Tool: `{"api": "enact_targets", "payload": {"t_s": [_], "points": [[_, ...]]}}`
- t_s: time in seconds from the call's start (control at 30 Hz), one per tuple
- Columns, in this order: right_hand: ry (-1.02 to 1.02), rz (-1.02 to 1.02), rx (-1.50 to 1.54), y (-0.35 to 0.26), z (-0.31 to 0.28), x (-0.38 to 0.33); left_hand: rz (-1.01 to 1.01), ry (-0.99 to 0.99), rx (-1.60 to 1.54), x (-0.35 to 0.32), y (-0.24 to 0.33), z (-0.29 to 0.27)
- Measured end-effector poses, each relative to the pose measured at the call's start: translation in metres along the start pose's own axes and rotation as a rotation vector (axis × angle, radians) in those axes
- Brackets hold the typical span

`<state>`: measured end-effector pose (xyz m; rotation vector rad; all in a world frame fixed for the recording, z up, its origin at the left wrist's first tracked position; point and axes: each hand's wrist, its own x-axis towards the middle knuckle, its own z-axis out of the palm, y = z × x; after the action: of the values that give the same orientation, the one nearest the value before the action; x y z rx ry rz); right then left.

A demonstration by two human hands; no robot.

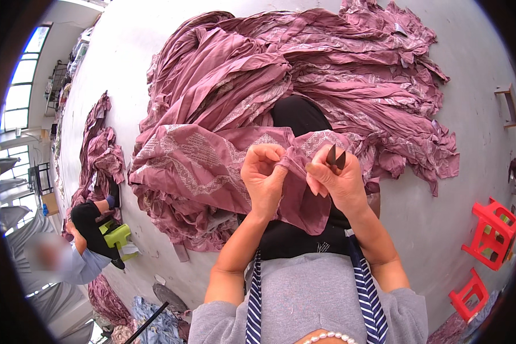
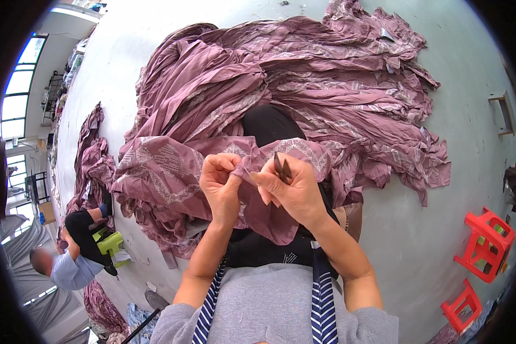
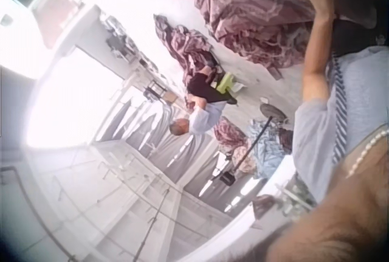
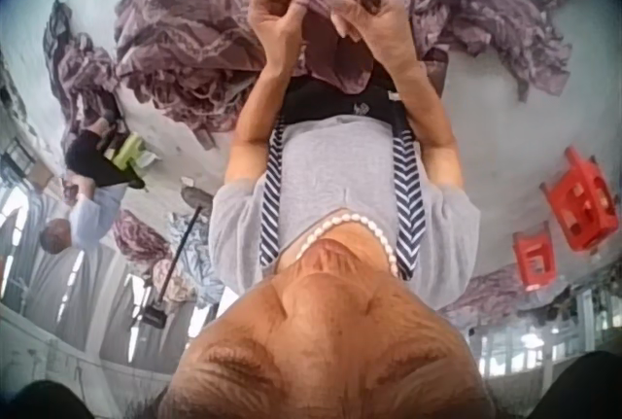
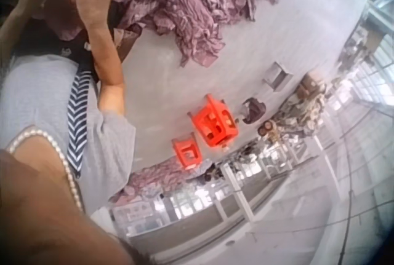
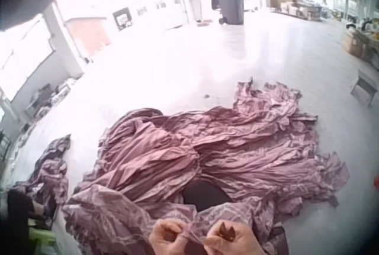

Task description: The person repeatedly picks up pieces of pink patterned fabric from a large pile, inspects the edges, and uses small scissors to trim loose threads and uneven edges. The person handles the fabric one piece at a time, turning it over as needed, and places the trimmed pieces back onto the pile.

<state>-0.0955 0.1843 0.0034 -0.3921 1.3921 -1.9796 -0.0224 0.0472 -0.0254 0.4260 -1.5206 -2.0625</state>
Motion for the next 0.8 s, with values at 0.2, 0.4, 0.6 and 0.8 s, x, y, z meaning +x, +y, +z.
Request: {"api": "enact_targets", "payload": {"t_s": [0.2, 0.4, 0.6, 0.8], "points": [[0.186, -0.358, -0.452, 0.006, -0.022, 0.002, -0.106, 0.031, -0.221, -0.002, -0.005, -0.002], [0.180, -0.216, -0.629, 0.006, -0.008, -0.016, -0.088, 0.061, -0.250, -0.002, -0.005, 0.001], [0.164, -0.316, -0.819, 0.002, -0.003, -0.010, 0.014, 0.004, -0.082, -0.003, -0.001, 0.002], [0.170, -0.291, -0.852, 0.000, -0.005, -0.010, 0.065, 0.012, -0.058, -0.005, 0.000, 0.004]]}}
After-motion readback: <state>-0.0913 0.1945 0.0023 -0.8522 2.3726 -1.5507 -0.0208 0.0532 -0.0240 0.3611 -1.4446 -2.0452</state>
